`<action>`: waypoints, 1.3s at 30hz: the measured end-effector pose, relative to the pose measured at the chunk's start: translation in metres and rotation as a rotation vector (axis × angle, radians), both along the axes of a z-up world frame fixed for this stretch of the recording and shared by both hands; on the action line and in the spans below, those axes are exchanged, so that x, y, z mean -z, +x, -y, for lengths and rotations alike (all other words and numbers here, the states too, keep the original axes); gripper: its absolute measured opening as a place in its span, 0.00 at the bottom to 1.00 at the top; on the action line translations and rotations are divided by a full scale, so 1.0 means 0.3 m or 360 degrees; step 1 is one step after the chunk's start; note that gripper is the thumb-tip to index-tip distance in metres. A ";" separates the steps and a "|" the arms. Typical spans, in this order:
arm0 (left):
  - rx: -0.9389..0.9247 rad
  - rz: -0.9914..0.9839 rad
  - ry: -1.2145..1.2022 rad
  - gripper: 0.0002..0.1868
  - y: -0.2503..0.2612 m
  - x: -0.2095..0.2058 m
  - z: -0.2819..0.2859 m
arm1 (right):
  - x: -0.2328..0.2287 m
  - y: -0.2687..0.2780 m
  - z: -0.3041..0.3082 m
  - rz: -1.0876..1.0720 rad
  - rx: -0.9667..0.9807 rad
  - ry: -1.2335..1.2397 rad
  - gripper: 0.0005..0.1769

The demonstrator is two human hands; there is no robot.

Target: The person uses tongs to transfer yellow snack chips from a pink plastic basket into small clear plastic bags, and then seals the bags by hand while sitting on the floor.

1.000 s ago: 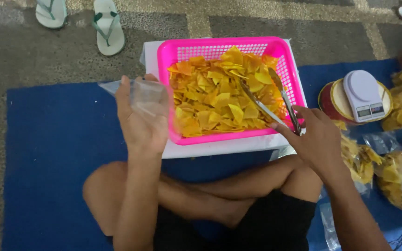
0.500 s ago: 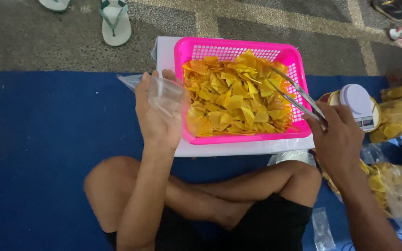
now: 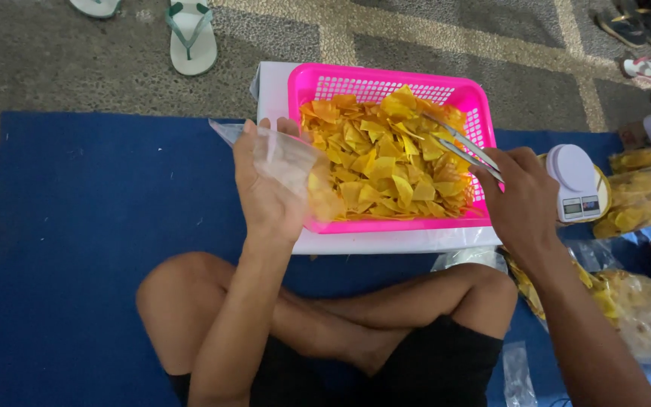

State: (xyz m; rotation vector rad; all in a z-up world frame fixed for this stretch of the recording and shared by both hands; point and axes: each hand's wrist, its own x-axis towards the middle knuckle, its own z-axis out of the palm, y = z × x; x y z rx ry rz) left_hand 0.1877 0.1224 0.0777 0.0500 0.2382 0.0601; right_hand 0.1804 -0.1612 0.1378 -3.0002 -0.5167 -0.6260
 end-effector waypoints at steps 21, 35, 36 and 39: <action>-0.0175 -0.0196 -0.0116 0.24 0.001 -0.001 0.023 | -0.098 -0.431 0.008 -0.0262 0.0260 0.0596 0.22; -0.0117 -0.0227 -0.0041 0.29 -0.026 0.007 0.042 | -0.071 -0.454 -0.185 -0.0090 0.0087 0.0252 0.23; -0.0143 -0.0302 0.0016 0.32 -0.023 0.009 0.045 | -0.060 -0.449 -0.186 -0.0007 0.0011 0.0212 0.22; -0.0094 -0.0015 -0.0185 0.15 -0.031 0.024 0.039 | -0.096 -0.431 -0.241 0.0028 -0.0021 0.0153 0.24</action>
